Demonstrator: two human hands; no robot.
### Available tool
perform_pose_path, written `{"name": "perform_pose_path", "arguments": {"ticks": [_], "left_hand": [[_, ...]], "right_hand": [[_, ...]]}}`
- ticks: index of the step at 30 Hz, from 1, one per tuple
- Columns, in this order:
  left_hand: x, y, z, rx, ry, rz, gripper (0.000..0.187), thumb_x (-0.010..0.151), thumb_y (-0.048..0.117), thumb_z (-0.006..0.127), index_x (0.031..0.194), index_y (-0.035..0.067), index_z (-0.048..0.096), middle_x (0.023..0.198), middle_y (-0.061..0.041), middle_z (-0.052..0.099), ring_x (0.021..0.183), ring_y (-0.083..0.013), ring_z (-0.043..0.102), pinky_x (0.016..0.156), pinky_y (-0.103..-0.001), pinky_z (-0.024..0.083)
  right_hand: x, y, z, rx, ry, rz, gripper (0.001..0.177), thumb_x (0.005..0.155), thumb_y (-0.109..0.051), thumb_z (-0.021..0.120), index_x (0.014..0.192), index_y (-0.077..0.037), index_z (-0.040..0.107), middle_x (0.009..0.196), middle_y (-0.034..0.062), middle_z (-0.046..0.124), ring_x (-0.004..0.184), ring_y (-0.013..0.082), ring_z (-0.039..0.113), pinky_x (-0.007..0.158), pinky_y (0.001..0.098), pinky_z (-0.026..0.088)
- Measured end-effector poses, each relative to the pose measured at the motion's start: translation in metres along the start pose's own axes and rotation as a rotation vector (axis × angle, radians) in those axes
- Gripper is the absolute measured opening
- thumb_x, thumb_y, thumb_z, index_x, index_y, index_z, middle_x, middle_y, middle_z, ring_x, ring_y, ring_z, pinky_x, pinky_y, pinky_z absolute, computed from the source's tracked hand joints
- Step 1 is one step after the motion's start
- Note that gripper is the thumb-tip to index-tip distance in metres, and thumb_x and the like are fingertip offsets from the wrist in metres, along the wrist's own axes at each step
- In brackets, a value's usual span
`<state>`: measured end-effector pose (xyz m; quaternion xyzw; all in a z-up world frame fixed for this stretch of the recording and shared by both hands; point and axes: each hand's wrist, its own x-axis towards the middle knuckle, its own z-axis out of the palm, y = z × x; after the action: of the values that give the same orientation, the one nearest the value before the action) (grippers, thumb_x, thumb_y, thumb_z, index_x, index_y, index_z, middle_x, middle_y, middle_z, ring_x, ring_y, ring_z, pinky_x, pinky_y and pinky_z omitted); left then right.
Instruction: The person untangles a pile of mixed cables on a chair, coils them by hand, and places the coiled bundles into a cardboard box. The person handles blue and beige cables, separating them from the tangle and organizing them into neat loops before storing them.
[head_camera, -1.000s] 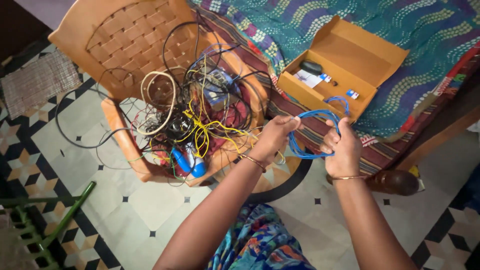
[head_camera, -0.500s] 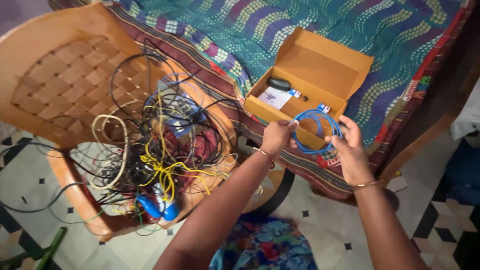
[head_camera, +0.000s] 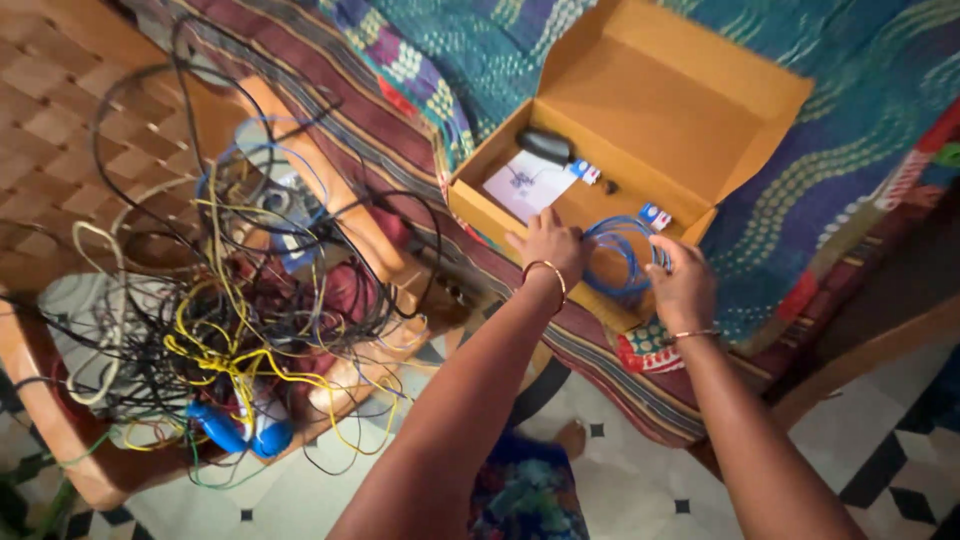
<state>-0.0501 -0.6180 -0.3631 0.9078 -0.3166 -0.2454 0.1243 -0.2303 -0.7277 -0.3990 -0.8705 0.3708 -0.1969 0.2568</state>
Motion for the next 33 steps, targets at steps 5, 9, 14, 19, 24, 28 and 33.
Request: {"name": "perform_pose_path", "arguments": {"ticks": [5, 9, 14, 19, 24, 28, 33], "left_hand": [[0.023, -0.010, 0.067, 0.300, 0.122, 0.062, 0.029, 0.092, 0.038, 0.062, 0.109, 0.022, 0.079, 0.132, -0.005, 0.053, 0.133, -0.0278, 0.041, 0.112, -0.078, 0.016], [0.017, -0.027, 0.092, 0.380, -0.035, 0.046, 0.029, 0.097, 0.034, 0.059, 0.115, 0.023, 0.078, 0.139, -0.004, 0.054, 0.141, -0.0294, 0.038, 0.117, -0.079, 0.011], [-0.005, -0.031, 0.077, 0.310, 0.081, 0.112, 0.037, 0.087, 0.044, 0.063, 0.115, 0.024, 0.076, 0.157, -0.007, 0.038, 0.149, -0.0305, 0.026, 0.107, -0.083, 0.005], [-0.025, -0.038, 0.046, 0.321, 0.020, 0.249, 0.048, 0.084, 0.052, 0.063, 0.124, 0.026, 0.070, 0.141, -0.002, 0.054, 0.138, -0.0250, 0.039, 0.102, -0.090, 0.002], [-0.038, -0.054, 0.014, 0.448, -0.180, 0.314, 0.061, 0.084, 0.058, 0.068, 0.130, 0.018, 0.066, 0.125, 0.004, 0.065, 0.127, -0.0178, 0.051, 0.105, -0.090, 0.005], [-0.043, -0.067, 0.022, 0.377, -0.088, 0.320, 0.072, 0.083, 0.047, 0.068, 0.147, 0.019, 0.051, 0.133, 0.002, 0.061, 0.131, -0.0188, 0.048, 0.110, -0.086, 0.006], [-0.049, -0.078, 0.042, 0.507, 0.171, 0.383, 0.063, 0.095, 0.036, 0.062, 0.154, 0.019, 0.046, 0.164, -0.008, 0.036, 0.158, -0.0266, 0.022, 0.115, -0.077, 0.012]], "right_hand": [[-0.010, 0.030, 0.027, -0.174, -0.108, 0.022, 0.045, 0.081, -0.016, 0.081, 0.124, -0.021, 0.071, 0.124, 0.0054, 0.068, 0.114, 0.0278, 0.063, 0.095, 0.0526, 0.043], [-0.031, 0.022, 0.038, -0.427, -0.286, -0.063, 0.041, 0.081, -0.025, 0.080, 0.122, -0.025, 0.072, 0.126, -0.0028, 0.068, 0.120, 0.0191, 0.060, 0.104, 0.0654, 0.027], [-0.040, 0.009, 0.046, -0.628, -0.496, 0.014, 0.034, 0.081, -0.039, 0.077, 0.112, -0.024, 0.075, 0.117, -0.0038, 0.071, 0.124, 0.0208, 0.050, 0.103, 0.0665, 0.024], [-0.054, -0.002, 0.049, -0.560, -0.463, 0.074, 0.023, 0.092, -0.036, 0.072, 0.108, -0.020, 0.076, 0.113, 0.0024, 0.073, 0.126, 0.0263, 0.050, 0.100, 0.0639, 0.026], [-0.087, -0.051, 0.042, -0.500, -0.282, 0.165, 0.046, 0.084, -0.037, 0.077, 0.122, -0.014, 0.068, 0.131, 0.0089, 0.059, 0.131, 0.0315, 0.049, 0.114, 0.0678, 0.021], [-0.090, -0.074, 0.043, -0.506, -0.128, -0.036, 0.059, 0.090, -0.020, 0.072, 0.146, -0.019, 0.056, 0.160, 0.0113, 0.039, 0.151, 0.0385, 0.038, 0.122, 0.0661, 0.021], [-0.070, -0.068, 0.058, -0.349, -0.374, -0.127, 0.078, 0.090, -0.041, 0.069, 0.158, -0.018, 0.039, 0.169, 0.0191, 0.020, 0.154, 0.0461, 0.019, 0.118, 0.0661, 0.024]]}}
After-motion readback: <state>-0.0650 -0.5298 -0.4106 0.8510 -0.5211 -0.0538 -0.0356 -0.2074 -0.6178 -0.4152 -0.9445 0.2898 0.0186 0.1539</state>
